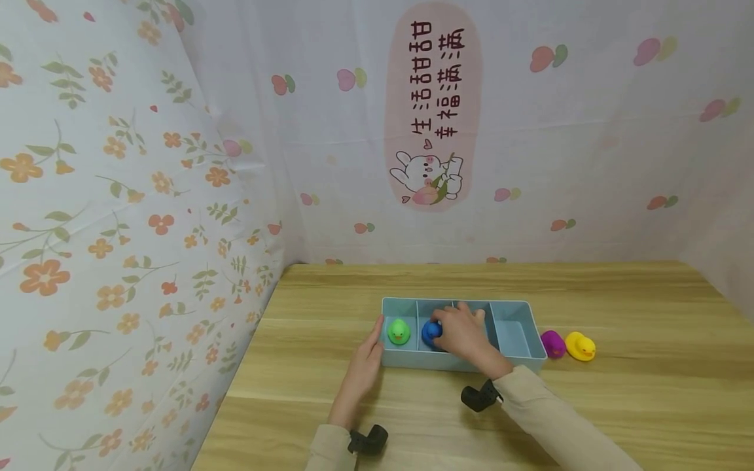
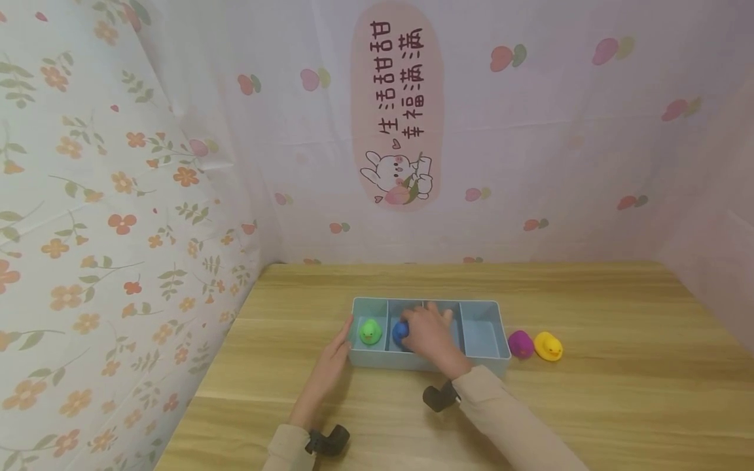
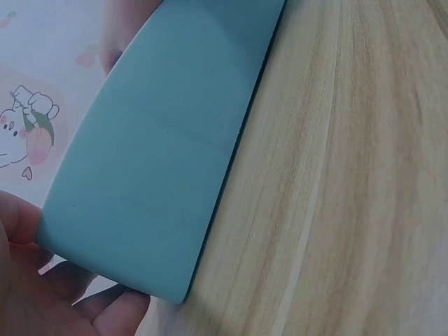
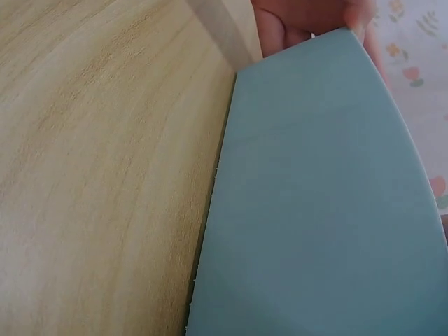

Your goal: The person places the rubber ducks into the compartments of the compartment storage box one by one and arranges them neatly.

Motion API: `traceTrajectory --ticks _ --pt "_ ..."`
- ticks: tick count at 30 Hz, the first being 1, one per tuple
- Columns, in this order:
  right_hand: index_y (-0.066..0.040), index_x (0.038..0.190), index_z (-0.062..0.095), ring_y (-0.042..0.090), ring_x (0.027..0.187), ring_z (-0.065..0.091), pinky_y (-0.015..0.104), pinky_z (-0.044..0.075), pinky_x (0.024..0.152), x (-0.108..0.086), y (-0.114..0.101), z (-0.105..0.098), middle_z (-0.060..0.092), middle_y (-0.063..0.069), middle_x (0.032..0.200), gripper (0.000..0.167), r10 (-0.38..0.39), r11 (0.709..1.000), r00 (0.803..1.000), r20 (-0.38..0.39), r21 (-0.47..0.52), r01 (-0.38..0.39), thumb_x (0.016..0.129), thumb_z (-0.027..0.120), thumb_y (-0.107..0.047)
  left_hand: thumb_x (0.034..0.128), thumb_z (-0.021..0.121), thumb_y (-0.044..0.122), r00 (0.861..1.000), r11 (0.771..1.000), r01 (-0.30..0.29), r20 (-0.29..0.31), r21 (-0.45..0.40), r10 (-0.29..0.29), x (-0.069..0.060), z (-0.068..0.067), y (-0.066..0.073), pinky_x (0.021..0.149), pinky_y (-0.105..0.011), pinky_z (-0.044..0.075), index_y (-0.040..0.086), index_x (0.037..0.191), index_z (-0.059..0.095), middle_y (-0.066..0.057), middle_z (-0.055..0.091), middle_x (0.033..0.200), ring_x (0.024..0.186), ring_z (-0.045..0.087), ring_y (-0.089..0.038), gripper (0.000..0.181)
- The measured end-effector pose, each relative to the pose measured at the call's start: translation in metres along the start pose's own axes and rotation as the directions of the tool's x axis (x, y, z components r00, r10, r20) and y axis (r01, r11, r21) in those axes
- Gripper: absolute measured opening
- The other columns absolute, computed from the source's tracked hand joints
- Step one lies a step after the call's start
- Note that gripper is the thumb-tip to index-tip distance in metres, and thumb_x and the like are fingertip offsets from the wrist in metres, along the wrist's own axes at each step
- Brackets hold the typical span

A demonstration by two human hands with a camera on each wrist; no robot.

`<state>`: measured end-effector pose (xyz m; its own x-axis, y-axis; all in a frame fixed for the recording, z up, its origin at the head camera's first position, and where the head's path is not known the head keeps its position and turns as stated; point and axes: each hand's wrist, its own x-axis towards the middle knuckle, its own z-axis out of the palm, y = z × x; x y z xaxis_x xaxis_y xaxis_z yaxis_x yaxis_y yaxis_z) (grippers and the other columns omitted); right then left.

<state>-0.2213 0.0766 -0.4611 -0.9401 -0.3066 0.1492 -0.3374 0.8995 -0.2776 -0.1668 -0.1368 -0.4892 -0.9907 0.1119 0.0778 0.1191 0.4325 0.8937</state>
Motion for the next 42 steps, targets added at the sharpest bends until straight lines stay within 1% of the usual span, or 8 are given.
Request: traceTrajectory --ticks 12,20,24,27,30,35,39,42 --pt "-0.02 0.094 0.072 0.024 0.084 0.048 0.042 0.028 0.064 0.003 -0.001 0.0 0.071 0.003 0.097 0.029 -0.007 1.0 1.0 0.018 -0.013 0.008 0.068 0.084 -0.025 0.0998 0.031 0.011 1.0 1.0 0.023 -0.005 0.014 -0.023 0.001 0.001 0.001 0.116 -0.051 0.025 0.014 0.151 0.028 -0.012 0.029 0.155 0.141 0.029 -0.033 0.052" --pt "-0.019 0.094 0.072 0.024 0.083 0.047 0.04 0.027 0.064 0.003 -0.002 -0.003 0.07 0.004 0.097 0.035 -0.009 0.999 0.999 0.036 -0.035 0.01 0.064 0.088 -0.029 0.1 0.032 0.012 0.999 0.999 0.032 -0.006 0.009 -0.032 0.001 0.0 0.004 0.116 -0.051 0.025 0.015 0.152 0.028 -0.011 0.029 0.155 0.141 0.03 -0.033 0.052" --pt "-0.019 0.095 0.072 0.024 0.085 0.047 0.041 0.027 0.064 0.002 -0.001 -0.004 0.07 0.003 0.099 0.038 -0.01 0.999 0.999 0.045 -0.032 0.011 0.063 0.088 -0.031 0.1003 0.031 0.012 0.999 0.999 0.034 -0.005 0.007 -0.034 0.001 0.001 0.004 0.116 -0.051 0.025 0.015 0.152 0.027 -0.011 0.028 0.155 0.142 0.029 -0.032 0.052" --pt "-0.019 0.097 0.072 0.024 0.086 0.048 0.041 0.026 0.065 0.002 -0.001 -0.006 0.07 0.003 0.101 0.04 -0.008 1.0 0.999 0.052 -0.017 0.009 0.063 0.088 -0.033 0.1004 0.031 0.012 1.0 1.0 0.03 -0.004 0.007 -0.03 0.001 0.001 0.004 0.116 -0.051 0.024 0.014 0.152 0.027 -0.012 0.028 0.155 0.142 0.029 -0.033 0.051" --pt "-0.019 0.098 0.073 0.024 0.085 0.049 0.039 0.025 0.064 0.001 -0.002 -0.008 0.07 0.002 0.101 0.04 -0.01 1.0 0.999 0.043 -0.003 0.01 0.064 0.087 -0.033 0.1006 0.031 0.012 1.0 1.0 0.03 -0.005 0.008 -0.03 0.001 0.001 0.003 0.116 -0.05 0.024 0.015 0.152 0.027 -0.011 0.028 0.155 0.142 0.029 -0.032 0.051" --pt "-0.02 0.099 0.073 0.019 0.079 0.047 0.037 0.021 0.063 0.0 -0.002 -0.013 0.068 -0.001 0.092 0.036 -0.033 0.999 0.999 0.03 0.005 0.033 0.068 0.085 -0.033 0.1004 0.032 0.012 0.999 0.999 0.035 -0.012 0.002 -0.035 0.0 0.001 0.002 0.116 -0.05 0.025 0.015 0.151 0.028 -0.011 0.029 0.155 0.142 0.03 -0.032 0.051" --pt "-0.018 0.098 0.073 0.018 0.077 0.047 0.036 0.021 0.064 -0.001 -0.003 -0.019 0.068 -0.001 0.088 0.03 -0.031 0.998 0.999 0.037 0.065 0.028 0.071 0.083 -0.028 0.1008 0.032 0.013 0.999 0.999 0.045 -0.006 -0.006 -0.045 0.0 0.001 0.001 0.116 -0.051 0.024 0.017 0.152 0.028 -0.011 0.028 0.155 0.142 0.029 -0.032 0.051" --pt "-0.017 0.096 0.074 0.019 0.08 0.05 0.037 0.023 0.065 0.0 -0.003 -0.026 0.068 0.001 0.09 0.027 -0.017 0.993 0.999 0.041 0.113 0.013 0.072 0.082 -0.026 0.101 0.031 0.013 0.999 0.999 0.045 -0.004 -0.008 -0.045 0.001 0.001 0.001 0.116 -0.051 0.024 0.017 0.152 0.028 -0.01 0.028 0.155 0.142 0.029 -0.032 0.051"
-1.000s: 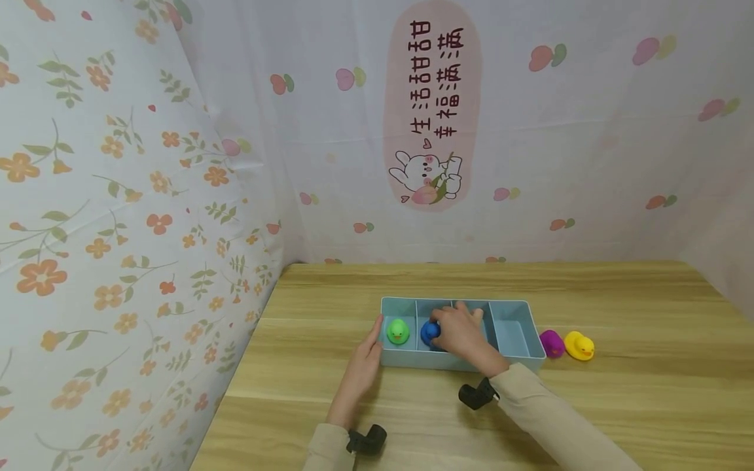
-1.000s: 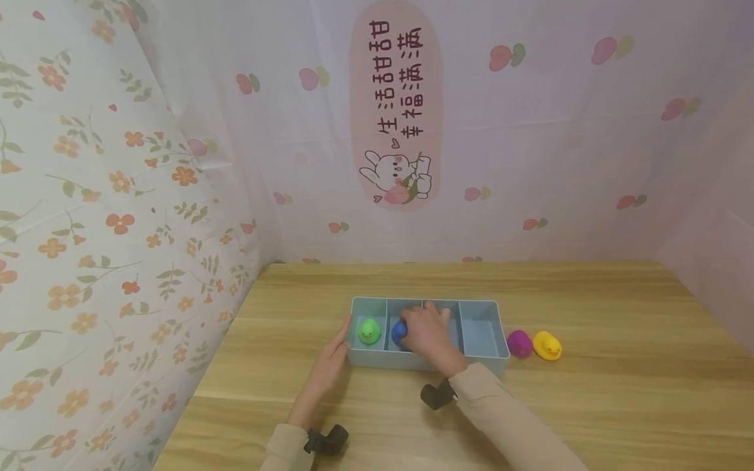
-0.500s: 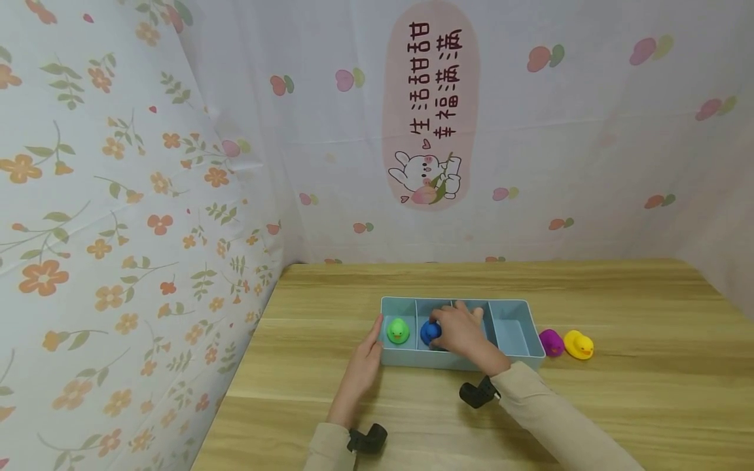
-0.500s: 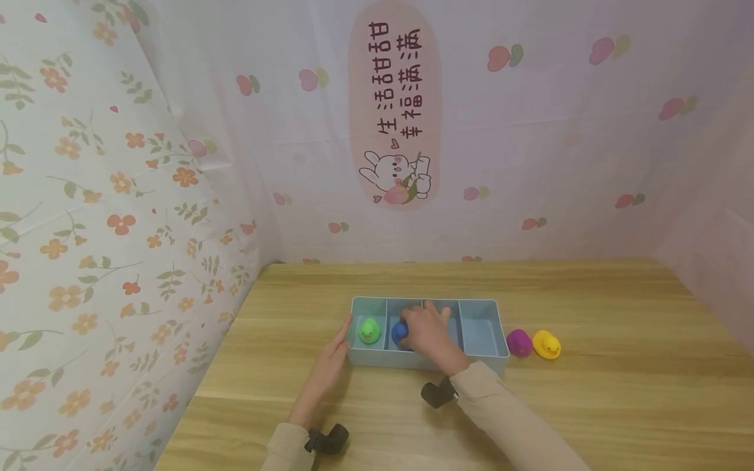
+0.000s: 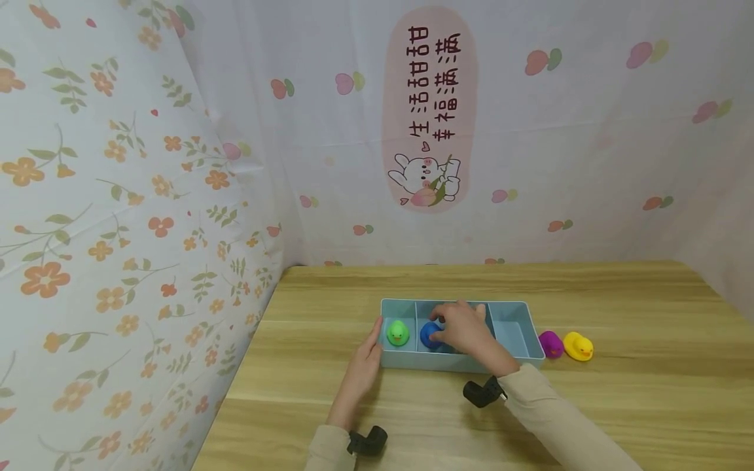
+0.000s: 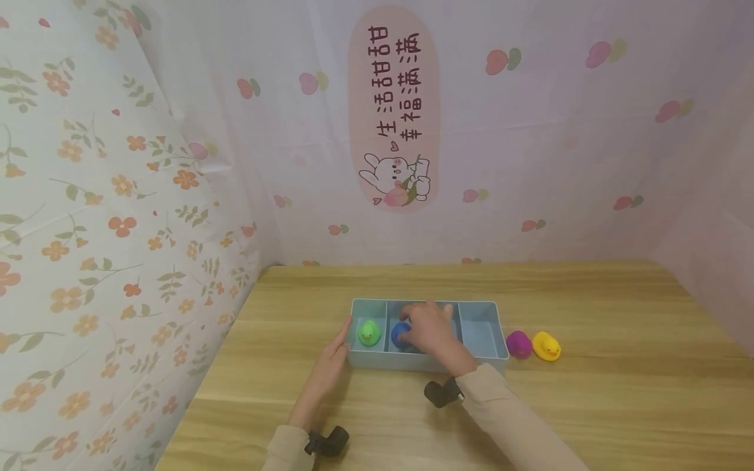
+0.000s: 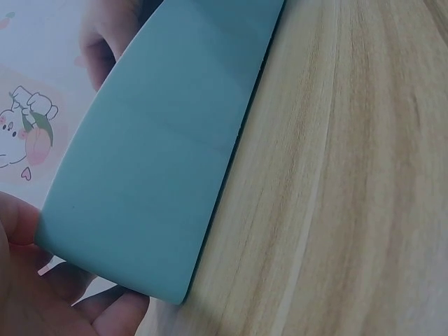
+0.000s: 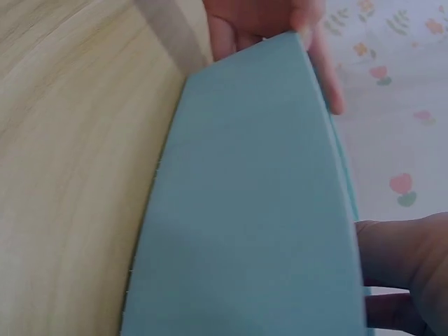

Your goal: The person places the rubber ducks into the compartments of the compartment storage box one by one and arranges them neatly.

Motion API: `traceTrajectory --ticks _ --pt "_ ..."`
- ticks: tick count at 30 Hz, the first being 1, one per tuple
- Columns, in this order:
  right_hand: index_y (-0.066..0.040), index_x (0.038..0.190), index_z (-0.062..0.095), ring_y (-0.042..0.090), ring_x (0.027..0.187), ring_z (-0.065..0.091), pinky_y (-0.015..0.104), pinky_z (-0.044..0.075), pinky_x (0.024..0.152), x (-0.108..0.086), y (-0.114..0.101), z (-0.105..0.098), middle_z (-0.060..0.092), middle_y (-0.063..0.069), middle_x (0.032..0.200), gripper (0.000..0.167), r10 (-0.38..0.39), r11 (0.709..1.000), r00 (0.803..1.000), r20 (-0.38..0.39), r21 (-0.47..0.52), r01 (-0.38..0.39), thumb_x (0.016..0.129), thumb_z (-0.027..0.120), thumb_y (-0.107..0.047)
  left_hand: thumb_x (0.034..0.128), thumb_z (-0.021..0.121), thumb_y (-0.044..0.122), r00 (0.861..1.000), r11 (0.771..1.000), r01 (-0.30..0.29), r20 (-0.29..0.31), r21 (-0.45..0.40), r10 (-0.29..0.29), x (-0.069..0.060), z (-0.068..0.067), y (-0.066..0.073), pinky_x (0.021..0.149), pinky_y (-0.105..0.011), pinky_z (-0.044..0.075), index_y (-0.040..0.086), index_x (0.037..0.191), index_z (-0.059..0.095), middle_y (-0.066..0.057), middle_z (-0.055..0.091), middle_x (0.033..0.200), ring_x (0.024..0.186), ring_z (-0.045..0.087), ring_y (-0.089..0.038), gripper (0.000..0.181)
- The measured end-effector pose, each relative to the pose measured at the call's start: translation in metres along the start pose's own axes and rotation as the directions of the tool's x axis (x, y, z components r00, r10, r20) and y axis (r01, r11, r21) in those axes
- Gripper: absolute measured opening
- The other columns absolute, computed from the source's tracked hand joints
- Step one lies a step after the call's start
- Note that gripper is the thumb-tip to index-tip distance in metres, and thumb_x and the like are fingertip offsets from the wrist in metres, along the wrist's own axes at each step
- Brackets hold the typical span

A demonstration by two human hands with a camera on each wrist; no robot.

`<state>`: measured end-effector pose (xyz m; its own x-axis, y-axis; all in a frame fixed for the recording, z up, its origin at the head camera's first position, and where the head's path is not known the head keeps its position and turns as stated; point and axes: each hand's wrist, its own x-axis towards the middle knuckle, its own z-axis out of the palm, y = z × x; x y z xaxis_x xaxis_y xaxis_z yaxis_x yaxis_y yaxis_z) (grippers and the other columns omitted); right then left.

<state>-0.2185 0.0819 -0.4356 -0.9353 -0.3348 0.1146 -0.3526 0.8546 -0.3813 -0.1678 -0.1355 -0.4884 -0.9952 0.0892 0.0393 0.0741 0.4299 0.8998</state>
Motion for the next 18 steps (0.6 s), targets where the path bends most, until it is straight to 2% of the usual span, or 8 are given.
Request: traceTrajectory --ticks 7,18 --pt "-0.017 0.093 0.074 0.02 0.086 0.057 0.041 0.026 0.069 -0.002 0.003 -0.008 0.069 0.001 0.091 0.021 -0.013 0.998 0.999 -0.031 0.062 0.015 0.074 0.08 -0.025 0.1004 0.032 0.011 1.0 1.0 -0.013 -0.005 0.002 0.013 0.0 0.0 0.0 0.116 -0.05 0.024 0.015 0.151 0.028 -0.01 0.029 0.155 0.142 0.029 -0.032 0.051" --pt "-0.017 0.089 0.075 0.024 0.087 0.064 0.04 0.025 0.071 -0.004 0.012 -0.018 0.071 -0.006 0.087 0.015 -0.025 0.994 0.997 -0.079 0.107 0.033 0.077 0.078 -0.025 0.0998 0.032 0.012 1.0 1.0 -0.007 -0.009 0.003 0.008 0.0 0.0 0.001 0.116 -0.051 0.025 0.015 0.151 0.029 -0.009 0.03 0.154 0.141 0.03 -0.032 0.052"
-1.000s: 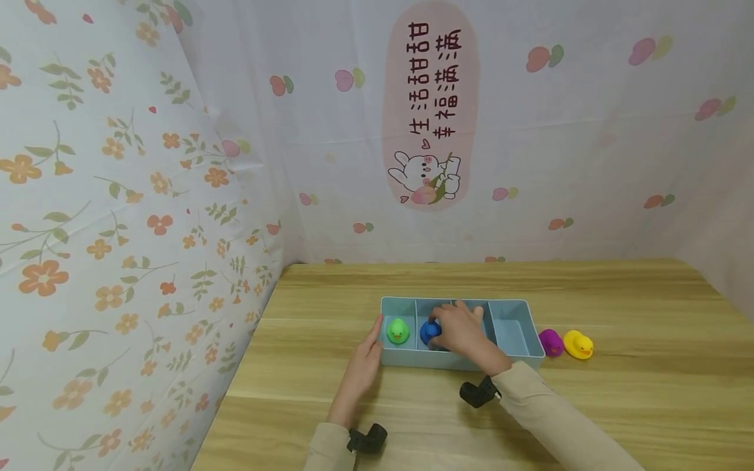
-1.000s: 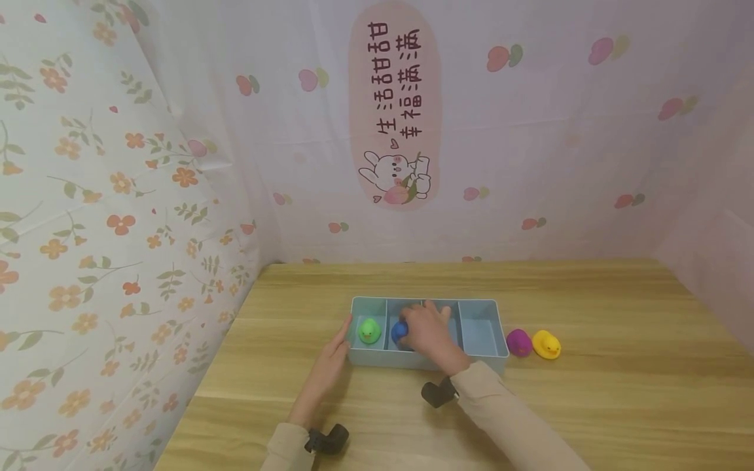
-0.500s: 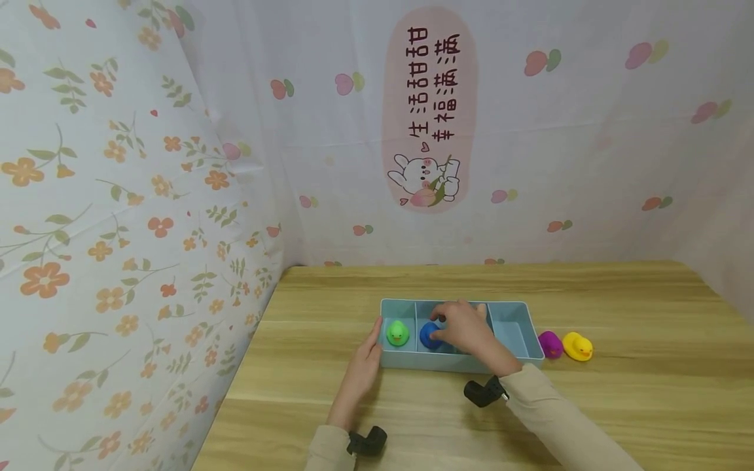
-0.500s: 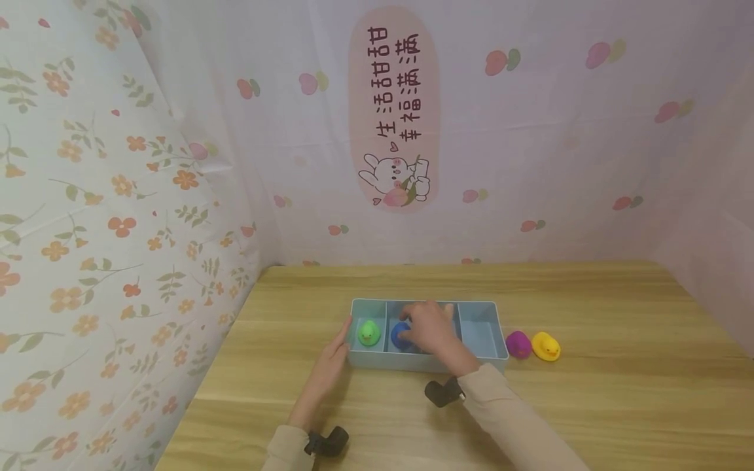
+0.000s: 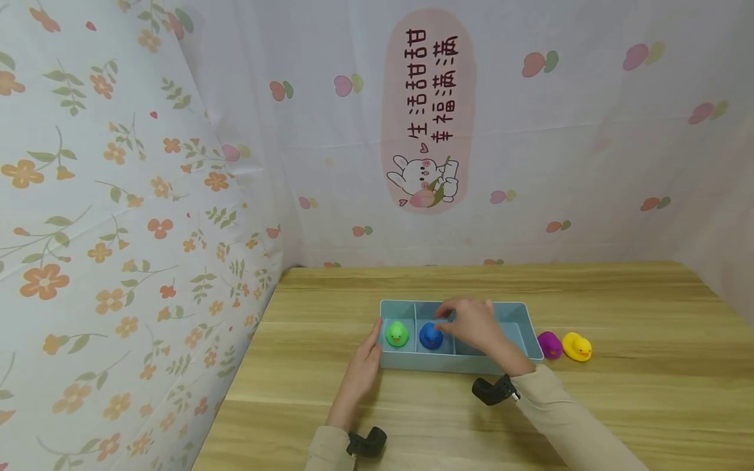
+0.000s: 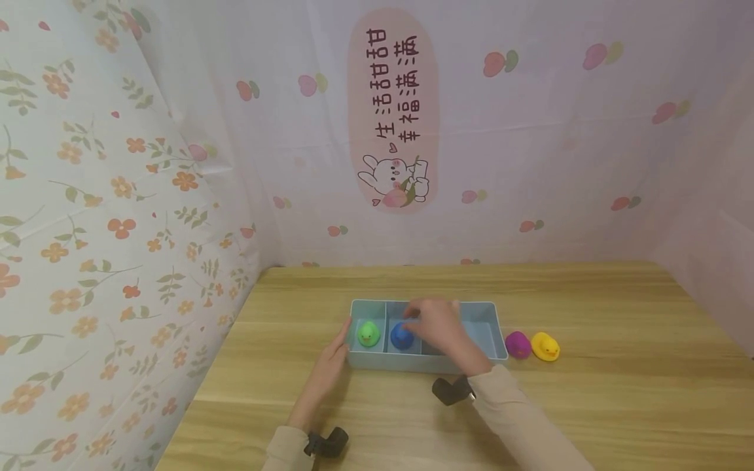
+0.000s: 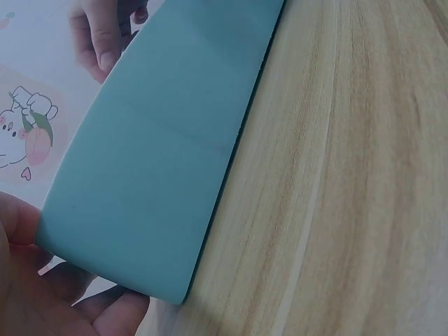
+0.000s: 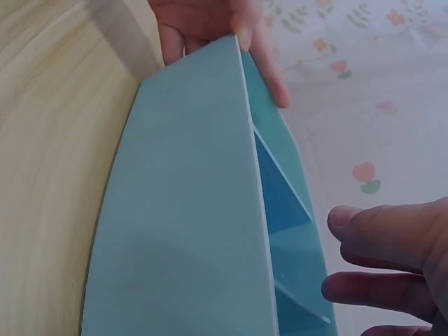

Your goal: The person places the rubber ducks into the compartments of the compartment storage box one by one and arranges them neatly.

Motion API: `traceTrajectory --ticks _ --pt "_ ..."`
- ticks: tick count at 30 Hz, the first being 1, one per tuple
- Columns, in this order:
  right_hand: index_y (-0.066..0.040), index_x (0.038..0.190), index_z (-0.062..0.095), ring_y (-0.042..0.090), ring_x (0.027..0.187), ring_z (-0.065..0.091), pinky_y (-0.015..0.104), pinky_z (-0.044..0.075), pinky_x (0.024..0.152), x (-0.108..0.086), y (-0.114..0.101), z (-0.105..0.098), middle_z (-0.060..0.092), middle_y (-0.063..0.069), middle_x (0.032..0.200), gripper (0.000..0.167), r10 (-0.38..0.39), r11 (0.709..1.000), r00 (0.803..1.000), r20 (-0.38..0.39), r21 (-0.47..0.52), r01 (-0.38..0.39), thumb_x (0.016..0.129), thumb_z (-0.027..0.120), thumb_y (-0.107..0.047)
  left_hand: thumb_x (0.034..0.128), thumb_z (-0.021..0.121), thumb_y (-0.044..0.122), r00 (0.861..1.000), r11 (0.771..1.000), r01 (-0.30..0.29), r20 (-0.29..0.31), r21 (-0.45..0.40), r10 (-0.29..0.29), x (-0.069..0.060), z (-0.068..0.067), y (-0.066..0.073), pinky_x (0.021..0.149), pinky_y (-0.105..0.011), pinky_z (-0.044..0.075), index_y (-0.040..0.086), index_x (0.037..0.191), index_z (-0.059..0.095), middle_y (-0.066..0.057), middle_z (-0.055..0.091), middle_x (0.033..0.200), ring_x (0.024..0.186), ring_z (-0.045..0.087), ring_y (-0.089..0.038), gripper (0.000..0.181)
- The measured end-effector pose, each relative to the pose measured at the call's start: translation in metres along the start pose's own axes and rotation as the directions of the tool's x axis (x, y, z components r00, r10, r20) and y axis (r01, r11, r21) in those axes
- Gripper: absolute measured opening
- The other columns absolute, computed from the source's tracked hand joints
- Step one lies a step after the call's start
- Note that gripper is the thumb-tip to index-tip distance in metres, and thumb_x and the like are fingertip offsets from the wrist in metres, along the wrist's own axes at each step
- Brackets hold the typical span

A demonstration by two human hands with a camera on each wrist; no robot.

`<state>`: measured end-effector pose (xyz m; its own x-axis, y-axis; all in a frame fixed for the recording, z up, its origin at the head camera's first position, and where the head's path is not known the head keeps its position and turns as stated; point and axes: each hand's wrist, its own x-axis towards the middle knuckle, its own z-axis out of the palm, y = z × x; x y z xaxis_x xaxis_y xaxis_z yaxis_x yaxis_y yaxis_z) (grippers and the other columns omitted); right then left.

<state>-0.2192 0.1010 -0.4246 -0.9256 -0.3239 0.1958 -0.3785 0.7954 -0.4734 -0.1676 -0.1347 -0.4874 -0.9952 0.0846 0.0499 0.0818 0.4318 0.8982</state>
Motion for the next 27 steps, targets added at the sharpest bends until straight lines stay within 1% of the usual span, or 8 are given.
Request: traceTrajectory --ticks 5,12,15,21,27 --pt "-0.016 0.089 0.075 0.027 0.092 0.064 0.04 0.026 0.07 -0.002 0.007 -0.003 0.072 -0.004 0.088 0.015 0.01 1.0 1.0 -0.014 0.004 -0.01 0.078 0.077 -0.026 0.1003 0.032 0.012 1.0 1.0 -0.004 0.005 0.001 0.004 0.0 0.0 -0.002 0.116 -0.051 0.025 0.015 0.151 0.028 -0.009 0.029 0.155 0.141 0.029 -0.032 0.051" --pt "-0.015 0.087 0.075 0.027 0.089 0.064 0.037 0.024 0.067 -0.006 0.015 -0.006 0.072 -0.004 0.084 0.014 -0.009 1.0 0.999 -0.045 -0.007 0.009 0.077 0.078 -0.024 0.1002 0.032 0.012 1.0 1.0 0.002 0.004 0.009 -0.002 0.0 0.0 -0.002 0.115 -0.052 0.025 0.016 0.151 0.028 -0.009 0.03 0.155 0.141 0.03 -0.034 0.051" --pt "-0.016 0.086 0.075 0.027 0.089 0.064 0.037 0.024 0.067 -0.007 0.017 -0.008 0.072 -0.004 0.083 0.013 -0.008 1.0 0.999 -0.046 -0.008 0.007 0.077 0.078 -0.023 0.1002 0.032 0.012 1.0 1.0 0.002 0.004 0.009 -0.002 0.0 0.0 -0.002 0.115 -0.052 0.025 0.016 0.151 0.028 -0.009 0.03 0.155 0.141 0.03 -0.033 0.051" --pt "-0.017 0.089 0.075 0.025 0.089 0.064 0.038 0.025 0.068 -0.01 0.023 -0.01 0.072 -0.006 0.084 0.013 0.019 1.0 0.999 -0.03 -0.001 -0.019 0.078 0.077 -0.024 0.0999 0.032 0.012 1.0 1.0 0.004 0.004 0.013 -0.004 0.001 0.0 -0.003 0.115 -0.053 0.026 0.016 0.151 0.029 -0.009 0.031 0.154 0.141 0.03 -0.034 0.052" --pt "-0.02 0.086 0.074 0.026 0.087 0.065 0.039 0.027 0.068 -0.014 0.027 -0.014 0.071 -0.007 0.083 0.011 0.019 1.0 0.999 -0.044 -0.001 -0.019 0.078 0.077 -0.025 0.1001 0.033 0.012 1.0 1.0 0.001 0.004 0.013 -0.001 0.001 0.0 -0.003 0.115 -0.052 0.026 0.017 0.151 0.029 -0.008 0.031 0.154 0.141 0.031 -0.033 0.052"
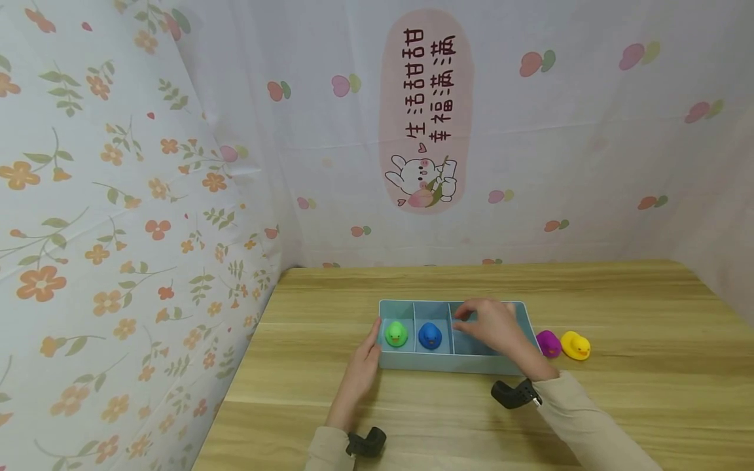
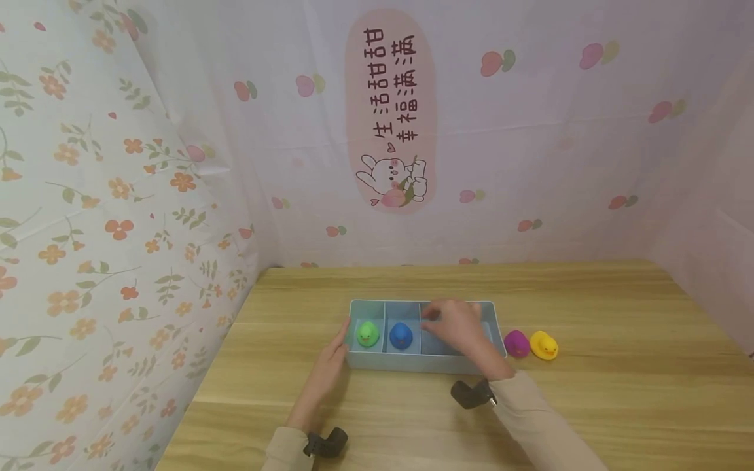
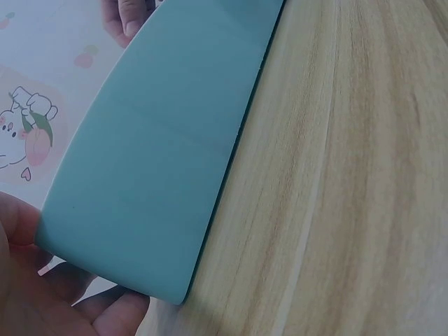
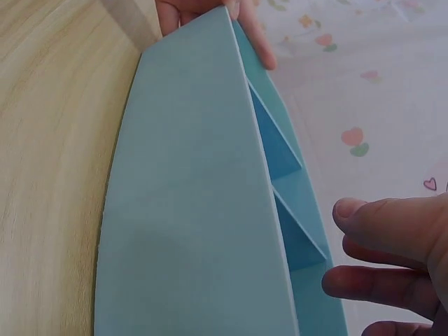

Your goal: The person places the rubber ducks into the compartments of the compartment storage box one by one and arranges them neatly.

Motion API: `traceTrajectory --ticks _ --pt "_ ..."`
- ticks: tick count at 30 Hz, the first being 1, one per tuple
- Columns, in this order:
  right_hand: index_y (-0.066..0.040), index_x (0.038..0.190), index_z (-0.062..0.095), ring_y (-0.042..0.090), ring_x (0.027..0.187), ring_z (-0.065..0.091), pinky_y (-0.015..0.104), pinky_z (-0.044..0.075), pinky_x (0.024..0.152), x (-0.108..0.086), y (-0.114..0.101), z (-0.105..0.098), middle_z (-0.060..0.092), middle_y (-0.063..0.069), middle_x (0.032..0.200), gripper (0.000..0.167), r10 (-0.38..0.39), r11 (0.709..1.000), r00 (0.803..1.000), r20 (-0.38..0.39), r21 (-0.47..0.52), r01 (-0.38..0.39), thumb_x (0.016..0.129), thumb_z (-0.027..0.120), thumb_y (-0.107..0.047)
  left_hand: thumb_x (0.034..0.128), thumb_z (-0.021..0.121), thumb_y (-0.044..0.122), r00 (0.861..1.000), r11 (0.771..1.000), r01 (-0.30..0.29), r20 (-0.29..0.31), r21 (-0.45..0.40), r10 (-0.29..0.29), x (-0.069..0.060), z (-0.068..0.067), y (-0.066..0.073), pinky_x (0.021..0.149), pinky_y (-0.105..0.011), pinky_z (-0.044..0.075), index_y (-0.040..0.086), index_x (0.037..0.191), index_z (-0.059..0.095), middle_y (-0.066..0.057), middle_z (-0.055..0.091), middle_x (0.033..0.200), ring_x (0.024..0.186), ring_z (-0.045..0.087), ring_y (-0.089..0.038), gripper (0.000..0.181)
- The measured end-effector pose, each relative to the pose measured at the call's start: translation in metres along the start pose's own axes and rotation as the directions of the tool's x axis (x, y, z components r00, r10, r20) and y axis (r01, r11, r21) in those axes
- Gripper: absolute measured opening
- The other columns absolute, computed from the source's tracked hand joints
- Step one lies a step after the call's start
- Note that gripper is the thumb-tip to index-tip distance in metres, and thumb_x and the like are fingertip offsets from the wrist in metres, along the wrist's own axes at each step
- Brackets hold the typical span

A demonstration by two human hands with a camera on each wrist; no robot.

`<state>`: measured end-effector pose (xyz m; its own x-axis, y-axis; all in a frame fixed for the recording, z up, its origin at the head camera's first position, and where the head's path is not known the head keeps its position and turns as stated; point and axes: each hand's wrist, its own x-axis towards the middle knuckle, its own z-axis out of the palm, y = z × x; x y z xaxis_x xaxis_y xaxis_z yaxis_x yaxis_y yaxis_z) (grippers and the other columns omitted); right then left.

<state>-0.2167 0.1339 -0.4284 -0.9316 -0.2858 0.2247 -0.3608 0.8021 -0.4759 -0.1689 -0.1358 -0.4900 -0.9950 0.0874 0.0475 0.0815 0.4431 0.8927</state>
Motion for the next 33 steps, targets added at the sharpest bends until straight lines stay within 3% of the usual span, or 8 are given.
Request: traceTrajectory --ticks 12,18,33 --pt "-0.017 0.087 0.075 0.025 0.084 0.066 0.038 0.028 0.067 -0.004 0.01 -0.006 0.07 -0.008 0.08 0.011 -0.005 1.0 1.0 0.01 -0.019 0.005 0.079 0.076 -0.025 0.1008 0.032 0.012 1.0 1.0 0.005 -0.002 -0.015 -0.005 0.0 0.001 -0.001 0.116 -0.052 0.024 0.019 0.151 0.029 -0.008 0.03 0.155 0.142 0.029 -0.033 0.051" --pt "-0.015 0.087 0.074 0.026 0.085 0.066 0.044 0.031 0.072 -0.007 0.014 -0.01 0.07 -0.006 0.08 0.011 -0.004 1.0 1.0 0.014 0.005 0.004 0.079 0.076 -0.023 0.1008 0.032 0.012 1.0 1.0 0.002 0.001 -0.019 -0.002 0.0 0.001 -0.001 0.116 -0.051 0.024 0.019 0.152 0.028 -0.008 0.029 0.155 0.142 0.029 -0.032 0.051" --pt "-0.013 0.09 0.074 0.026 0.082 0.063 0.035 0.023 0.065 -0.017 0.028 -0.023 0.071 -0.003 0.083 0.014 0.051 0.998 0.999 0.011 0.026 -0.052 0.08 0.075 -0.022 0.1004 0.033 0.012 1.0 1.0 0.003 0.002 -0.017 -0.003 -0.001 0.0 0.0 0.116 -0.051 0.024 0.018 0.151 0.029 -0.007 0.029 0.155 0.142 0.029 -0.032 0.051"
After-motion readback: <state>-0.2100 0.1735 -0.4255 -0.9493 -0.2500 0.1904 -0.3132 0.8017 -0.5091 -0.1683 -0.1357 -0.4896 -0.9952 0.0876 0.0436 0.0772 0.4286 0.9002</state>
